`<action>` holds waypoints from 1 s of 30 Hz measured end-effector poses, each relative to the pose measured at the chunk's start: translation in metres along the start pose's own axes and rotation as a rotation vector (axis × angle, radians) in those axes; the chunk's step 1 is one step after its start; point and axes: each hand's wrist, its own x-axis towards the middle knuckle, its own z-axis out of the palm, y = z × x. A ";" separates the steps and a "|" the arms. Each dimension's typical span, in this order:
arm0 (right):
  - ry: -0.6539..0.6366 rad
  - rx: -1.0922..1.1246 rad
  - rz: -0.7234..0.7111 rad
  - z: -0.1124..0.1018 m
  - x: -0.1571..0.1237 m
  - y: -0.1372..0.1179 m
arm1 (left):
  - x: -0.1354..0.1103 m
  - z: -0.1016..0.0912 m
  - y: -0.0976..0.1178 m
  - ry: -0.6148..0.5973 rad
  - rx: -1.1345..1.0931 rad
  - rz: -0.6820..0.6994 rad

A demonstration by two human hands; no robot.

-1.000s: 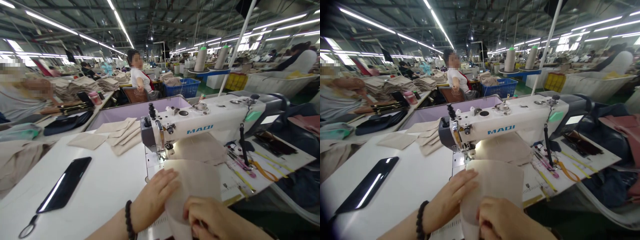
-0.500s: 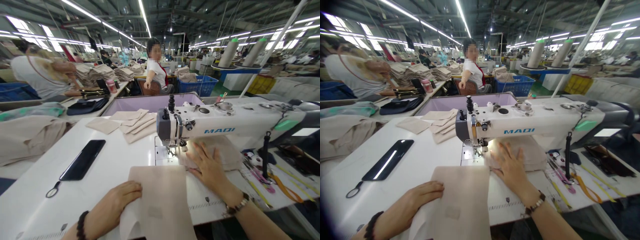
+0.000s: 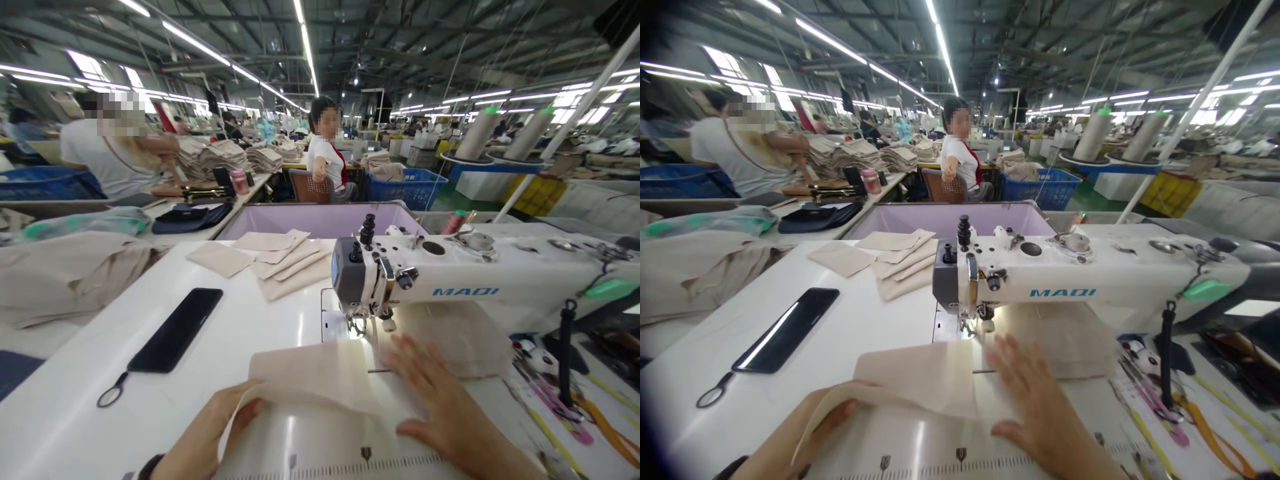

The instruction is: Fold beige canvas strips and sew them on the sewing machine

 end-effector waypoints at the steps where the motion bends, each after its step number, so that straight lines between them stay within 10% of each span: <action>1: -0.056 0.087 -0.022 -0.003 0.002 -0.008 | 0.003 -0.003 0.007 -0.018 -0.036 -0.011; 11: 0.014 0.780 0.140 0.008 0.030 -0.040 | 0.004 -0.005 0.015 -0.072 -0.104 0.050; 19: -0.221 0.783 0.430 0.005 0.038 -0.050 | 0.004 -0.004 0.020 -0.068 -0.156 0.015; 30: 0.016 0.793 0.602 0.028 0.028 -0.057 | -0.006 0.007 0.021 0.033 -0.143 -0.247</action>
